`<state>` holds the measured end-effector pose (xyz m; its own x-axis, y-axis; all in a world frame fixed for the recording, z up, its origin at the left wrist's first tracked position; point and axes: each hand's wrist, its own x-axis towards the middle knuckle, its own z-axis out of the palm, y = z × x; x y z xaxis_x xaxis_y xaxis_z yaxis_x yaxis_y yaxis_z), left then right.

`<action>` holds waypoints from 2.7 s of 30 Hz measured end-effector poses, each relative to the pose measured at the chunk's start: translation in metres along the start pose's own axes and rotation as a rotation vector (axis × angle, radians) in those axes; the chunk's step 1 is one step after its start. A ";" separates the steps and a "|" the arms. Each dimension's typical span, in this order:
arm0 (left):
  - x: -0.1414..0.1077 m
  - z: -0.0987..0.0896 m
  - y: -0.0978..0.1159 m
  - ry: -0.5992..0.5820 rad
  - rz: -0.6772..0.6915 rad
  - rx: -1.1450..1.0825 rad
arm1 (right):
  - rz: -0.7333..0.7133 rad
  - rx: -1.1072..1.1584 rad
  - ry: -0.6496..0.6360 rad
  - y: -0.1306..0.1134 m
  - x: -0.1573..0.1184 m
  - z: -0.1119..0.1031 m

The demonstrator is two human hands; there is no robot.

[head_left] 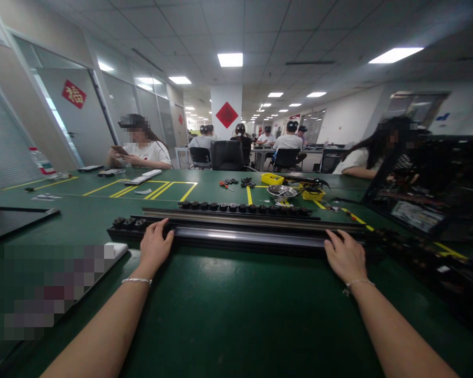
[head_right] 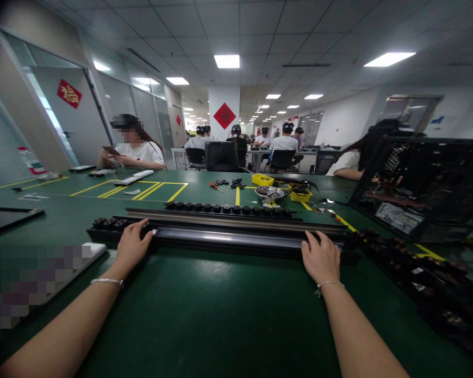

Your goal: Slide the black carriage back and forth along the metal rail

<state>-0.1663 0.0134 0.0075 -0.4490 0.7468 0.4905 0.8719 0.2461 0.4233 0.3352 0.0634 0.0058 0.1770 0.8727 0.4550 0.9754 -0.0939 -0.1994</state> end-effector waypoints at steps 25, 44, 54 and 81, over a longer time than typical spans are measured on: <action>-0.002 0.001 0.002 0.033 -0.010 0.026 | 0.059 -0.035 -0.073 -0.008 0.004 -0.004; -0.004 -0.004 0.008 -0.008 -0.014 0.040 | 0.057 -0.035 -0.087 -0.006 0.003 -0.001; -0.008 -0.010 0.018 -0.046 -0.026 0.044 | 0.069 -0.018 -0.110 -0.007 0.004 -0.004; -0.009 -0.012 0.020 -0.057 0.015 0.031 | 0.056 -0.047 -0.084 -0.006 0.003 -0.003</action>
<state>-0.1467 0.0043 0.0206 -0.4244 0.7846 0.4519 0.8846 0.2526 0.3921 0.3302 0.0651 0.0111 0.2217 0.9023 0.3697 0.9697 -0.1643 -0.1806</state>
